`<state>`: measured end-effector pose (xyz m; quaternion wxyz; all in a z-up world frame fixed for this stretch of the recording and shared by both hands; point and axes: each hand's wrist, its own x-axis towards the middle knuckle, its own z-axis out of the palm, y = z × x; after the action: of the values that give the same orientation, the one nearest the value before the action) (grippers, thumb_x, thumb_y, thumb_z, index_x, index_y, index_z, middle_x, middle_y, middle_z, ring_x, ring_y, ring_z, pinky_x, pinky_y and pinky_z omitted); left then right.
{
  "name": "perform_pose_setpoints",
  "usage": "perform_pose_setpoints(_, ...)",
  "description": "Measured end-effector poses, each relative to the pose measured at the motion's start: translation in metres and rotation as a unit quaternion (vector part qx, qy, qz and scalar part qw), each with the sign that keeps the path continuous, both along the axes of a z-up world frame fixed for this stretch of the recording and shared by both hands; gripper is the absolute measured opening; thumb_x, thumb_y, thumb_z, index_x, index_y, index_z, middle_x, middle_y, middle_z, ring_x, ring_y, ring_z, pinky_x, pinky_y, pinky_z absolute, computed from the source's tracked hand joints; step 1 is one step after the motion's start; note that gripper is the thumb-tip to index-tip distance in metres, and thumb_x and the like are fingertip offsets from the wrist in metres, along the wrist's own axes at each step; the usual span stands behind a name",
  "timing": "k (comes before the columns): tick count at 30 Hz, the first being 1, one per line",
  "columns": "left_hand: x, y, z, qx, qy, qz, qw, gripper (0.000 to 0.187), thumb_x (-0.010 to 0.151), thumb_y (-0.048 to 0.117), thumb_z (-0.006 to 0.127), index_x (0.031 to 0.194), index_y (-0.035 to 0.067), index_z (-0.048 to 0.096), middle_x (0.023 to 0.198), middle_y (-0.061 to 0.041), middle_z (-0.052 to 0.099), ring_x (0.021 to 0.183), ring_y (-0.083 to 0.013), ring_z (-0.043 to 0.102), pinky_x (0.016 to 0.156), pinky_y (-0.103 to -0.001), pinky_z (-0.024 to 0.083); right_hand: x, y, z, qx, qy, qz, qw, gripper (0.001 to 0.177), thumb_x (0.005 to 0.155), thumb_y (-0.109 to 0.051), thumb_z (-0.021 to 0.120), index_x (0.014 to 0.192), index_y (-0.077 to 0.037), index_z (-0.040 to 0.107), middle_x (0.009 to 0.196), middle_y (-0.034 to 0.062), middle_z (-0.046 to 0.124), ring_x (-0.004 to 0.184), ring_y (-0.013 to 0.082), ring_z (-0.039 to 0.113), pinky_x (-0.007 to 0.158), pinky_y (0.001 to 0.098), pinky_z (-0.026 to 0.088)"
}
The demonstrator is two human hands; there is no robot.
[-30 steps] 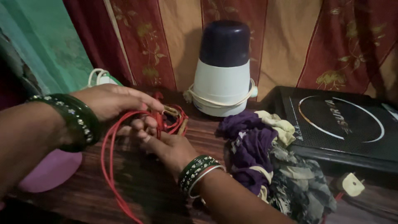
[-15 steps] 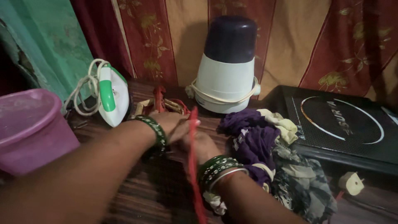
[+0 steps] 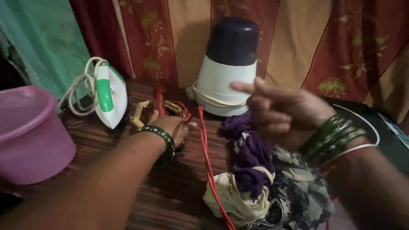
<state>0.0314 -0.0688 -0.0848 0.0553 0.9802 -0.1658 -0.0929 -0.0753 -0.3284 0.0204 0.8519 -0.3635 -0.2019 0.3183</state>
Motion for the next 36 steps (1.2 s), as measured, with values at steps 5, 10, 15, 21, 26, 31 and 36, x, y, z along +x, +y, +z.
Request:
perform_pose_setpoints(5, -0.010, -0.007, 0.015, -0.063, 0.023, 0.072, 0.995, 0.064, 0.103, 0.057, 0.027, 0.134, 0.017, 0.066, 0.137, -0.014, 0.065, 0.135, -0.0313, 0.054, 0.127, -0.050, 0.015, -0.007, 0.052, 0.021, -0.566, 0.022, -0.275, 0.777, 0.042, 0.099, -0.038, 0.060, 0.131, -0.013, 0.067, 0.108, 0.0059, 0.072, 0.099, 0.0243, 0.069, 0.091, 0.0434, 0.055)
perform_pose_setpoints(10, -0.005, -0.014, 0.019, -0.047, 0.030, 0.105, 0.993, 0.070, 0.104, 0.058, 0.024, 0.133, 0.013, 0.070, 0.140, -0.013, 0.064, 0.137, -0.0295, 0.054, 0.126, -0.047, 0.020, -0.002, 0.083, -0.017, -0.331, 0.041, -0.136, 0.933, 0.035, 0.094, -0.034, 0.058, 0.112, -0.005, 0.067, 0.099, 0.0089, 0.073, 0.092, 0.0287, 0.071, 0.086, 0.0461, 0.057)
perform_pose_setpoints(15, 0.006, -0.018, 0.012, -0.032, 0.035, 0.115, 0.992, 0.071, 0.106, 0.058, 0.022, 0.135, 0.013, 0.068, 0.139, -0.013, 0.066, 0.137, -0.0279, 0.055, 0.125, -0.047, 0.022, 0.015, 0.098, -0.002, -0.263, 0.106, -0.271, 0.920, 0.032, 0.095, -0.034, 0.060, 0.109, -0.006, 0.066, 0.093, 0.0109, 0.071, 0.086, 0.0253, 0.066, 0.090, 0.0442, 0.057)
perform_pose_setpoints(21, 0.014, -0.020, 0.009, -0.016, 0.037, 0.108, 0.993, 0.071, 0.108, 0.058, 0.019, 0.137, 0.012, 0.066, 0.139, -0.014, 0.067, 0.137, -0.0258, 0.057, 0.123, -0.048, 0.024, -0.005, 0.102, 0.038, -0.364, -0.051, -0.364, 0.856, 0.036, 0.095, -0.028, 0.069, 0.121, -0.005, 0.061, 0.099, 0.0075, 0.070, 0.084, 0.0204, 0.069, 0.077, 0.0396, 0.060)
perform_pose_setpoints(26, 0.019, -0.025, 0.005, -0.025, 0.061, 0.141, 0.988, 0.068, 0.102, 0.060, 0.027, 0.139, 0.013, 0.059, 0.146, -0.012, 0.054, 0.143, -0.0248, 0.044, 0.121, -0.046, 0.020, -0.009, 0.098, 0.045, -0.644, -0.178, -0.254, 0.699, 0.052, 0.086, -0.019, 0.074, 0.133, -0.005, 0.057, 0.101, 0.0129, 0.081, 0.079, 0.0166, 0.075, 0.069, 0.0284, 0.062)
perform_pose_setpoints(31, -0.004, -0.020, 0.022, -0.027, 0.032, 0.101, 0.994, 0.068, 0.109, 0.051, 0.021, 0.131, 0.008, 0.069, 0.139, -0.015, 0.063, 0.138, -0.0282, 0.053, 0.123, -0.049, 0.015, 0.010, 0.069, 0.053, -0.751, -0.158, -0.312, 0.560, 0.033, 0.100, -0.022, 0.064, 0.131, -0.010, 0.067, 0.094, 0.0075, 0.082, 0.066, 0.0142, 0.069, 0.055, 0.0288, 0.053)
perform_pose_setpoints(36, -0.035, -0.010, 0.026, -0.031, 0.014, 0.056, 0.998, 0.066, 0.109, 0.051, 0.022, 0.129, 0.011, 0.070, 0.129, -0.013, 0.069, 0.132, -0.0272, 0.059, 0.128, -0.052, 0.007, 0.030, 0.042, 0.031, -0.669, -0.094, -0.418, 0.608, 0.034, 0.099, -0.026, 0.064, 0.128, -0.008, 0.067, 0.094, 0.0083, 0.082, 0.068, 0.0153, 0.069, 0.058, 0.0296, 0.054)
